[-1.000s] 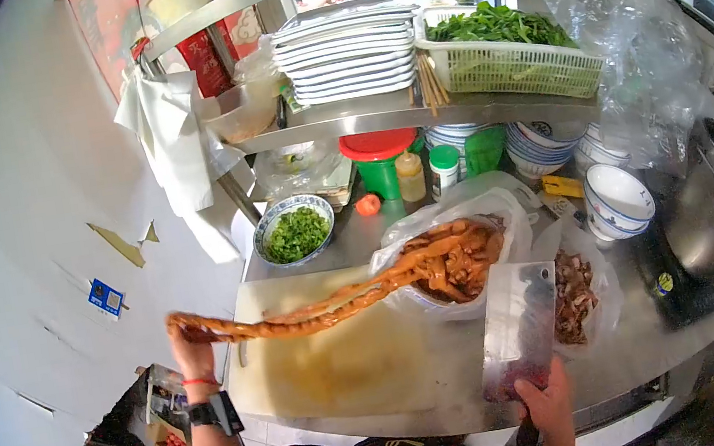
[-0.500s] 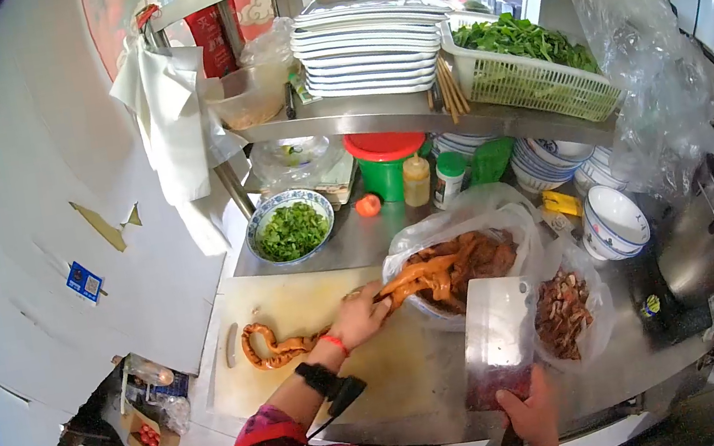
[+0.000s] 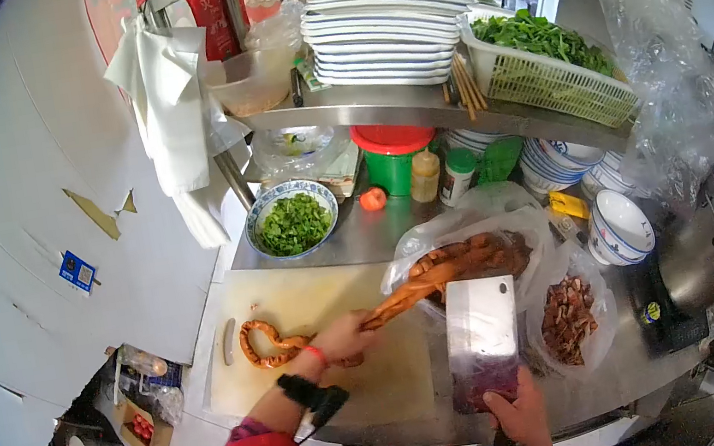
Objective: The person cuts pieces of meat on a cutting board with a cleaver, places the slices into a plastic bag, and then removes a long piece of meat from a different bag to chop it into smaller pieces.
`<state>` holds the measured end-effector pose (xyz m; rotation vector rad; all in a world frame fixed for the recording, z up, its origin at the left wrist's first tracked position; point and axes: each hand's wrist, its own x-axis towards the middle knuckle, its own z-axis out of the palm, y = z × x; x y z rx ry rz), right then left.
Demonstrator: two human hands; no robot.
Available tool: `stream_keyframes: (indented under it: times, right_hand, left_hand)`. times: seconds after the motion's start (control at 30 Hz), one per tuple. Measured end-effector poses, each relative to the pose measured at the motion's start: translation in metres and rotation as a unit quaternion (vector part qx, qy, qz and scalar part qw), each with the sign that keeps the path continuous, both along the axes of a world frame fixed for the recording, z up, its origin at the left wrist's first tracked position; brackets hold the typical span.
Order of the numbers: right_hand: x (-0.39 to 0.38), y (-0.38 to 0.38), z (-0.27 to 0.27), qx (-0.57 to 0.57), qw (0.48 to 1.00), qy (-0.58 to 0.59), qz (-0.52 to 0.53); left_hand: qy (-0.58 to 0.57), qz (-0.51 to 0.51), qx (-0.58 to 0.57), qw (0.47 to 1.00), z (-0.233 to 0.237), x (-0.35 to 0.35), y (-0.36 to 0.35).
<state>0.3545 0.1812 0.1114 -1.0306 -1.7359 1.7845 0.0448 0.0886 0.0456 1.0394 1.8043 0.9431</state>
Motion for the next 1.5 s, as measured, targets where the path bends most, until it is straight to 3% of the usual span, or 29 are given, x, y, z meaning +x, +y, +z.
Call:
stream_keyframes:
  times: [0.07,0.17,0.3,0.37,0.4,0.5,0.57,0.67,0.7,0.77,0.87,0.97,1.03,1.1,1.13,1.17,1.2,1.27,1.3,1.37,1.43,1.5]
  right_hand:
    - [-0.009,-0.002,0.001,-0.015,1.000,0.002,0.020]
    - [-0.029,-0.005,0.006,-0.001,0.997,-0.026,0.071]
    - [-0.055,-0.010,-0.005,0.055,0.977,-0.129,0.158]
    - [-0.075,-0.017,0.000,0.119,0.958,-0.174,0.193]
    - [-0.082,-0.017,-0.012,0.197,0.949,-0.137,0.204]
    - [-0.085,-0.016,-0.015,0.178,0.961,-0.113,0.178]
    - [-0.075,-0.009,-0.019,0.166,0.966,-0.116,0.161]
    - [-0.064,-0.008,-0.006,0.119,0.981,-0.109,0.112]
    - [-0.061,-0.008,-0.001,0.087,0.988,-0.099,0.082]
    - [-0.051,-0.004,-0.005,0.089,0.987,-0.111,0.074]
    - [-0.045,-0.006,0.000,0.080,0.987,-0.120,0.065]
    - [-0.042,-0.009,0.000,0.060,0.981,-0.171,0.075]
    - [-0.039,-0.009,-0.011,0.170,0.960,-0.198,0.103]
    - [-0.042,-0.010,-0.017,0.175,0.958,-0.197,0.110]
    - [-0.044,-0.011,-0.021,0.180,0.957,-0.197,0.117]
    - [-0.046,-0.010,-0.027,0.180,0.957,-0.196,0.117]
    - [-0.049,-0.009,-0.034,0.215,0.951,-0.181,0.128]
    - [-0.055,-0.010,-0.033,0.252,0.943,-0.165,0.140]
    - [-0.061,-0.012,-0.027,0.218,0.949,-0.186,0.134]
    - [-0.065,-0.014,-0.017,0.186,0.952,-0.207,0.126]
    - [-0.061,-0.012,-0.013,0.161,0.968,-0.148,0.122]
    - [-0.047,-0.007,-0.020,0.169,0.969,-0.147,0.105]
  left_hand:
    - [0.197,-0.063,-0.050,0.977,-0.012,-0.022,-0.033]
    - [0.273,-0.085,-0.164,0.944,-0.007,-0.035,-0.070]
    - [0.321,-0.097,-0.221,0.916,0.014,-0.022,-0.087]
    - [0.319,-0.071,-0.229,0.917,0.018,-0.017,-0.089]
    - [0.317,-0.069,-0.229,0.918,0.014,-0.016,-0.092]
    - [0.348,-0.037,-0.245,0.904,0.005,-0.017,-0.101]
    - [0.360,0.053,-0.174,0.915,0.012,-0.024,-0.121]
    - [0.359,0.109,-0.266,0.888,0.029,-0.043,-0.143]
    - [0.360,0.105,-0.265,0.888,0.024,-0.051,-0.150]
    - [0.360,0.245,-0.217,0.874,0.004,-0.067,-0.161]
    - [0.333,0.187,-0.147,0.912,-0.029,-0.076,-0.169]
    - [0.338,0.217,-0.111,0.909,-0.010,-0.052,-0.147]
    - [0.342,0.223,-0.136,0.903,-0.007,-0.043,-0.131]
    - [0.535,0.229,-0.065,0.811,-0.012,-0.037,-0.114]
    - [0.542,0.207,-0.067,0.811,-0.004,-0.031,-0.101]
    - [0.521,0.176,-0.030,0.834,-0.001,-0.026,-0.089]
    - [0.424,0.125,0.040,0.896,-0.015,-0.031,-0.074]
    - [0.412,0.057,0.005,0.910,-0.005,-0.003,-0.032]
    - [0.368,0.028,0.011,0.929,-0.025,0.002,-0.012]
    - [0.399,0.036,0.081,0.913,-0.057,0.011,0.013]
    - [0.149,0.056,0.101,0.982,-0.045,0.015,0.026]
    - [0.115,0.066,0.104,0.986,-0.023,0.016,0.010]
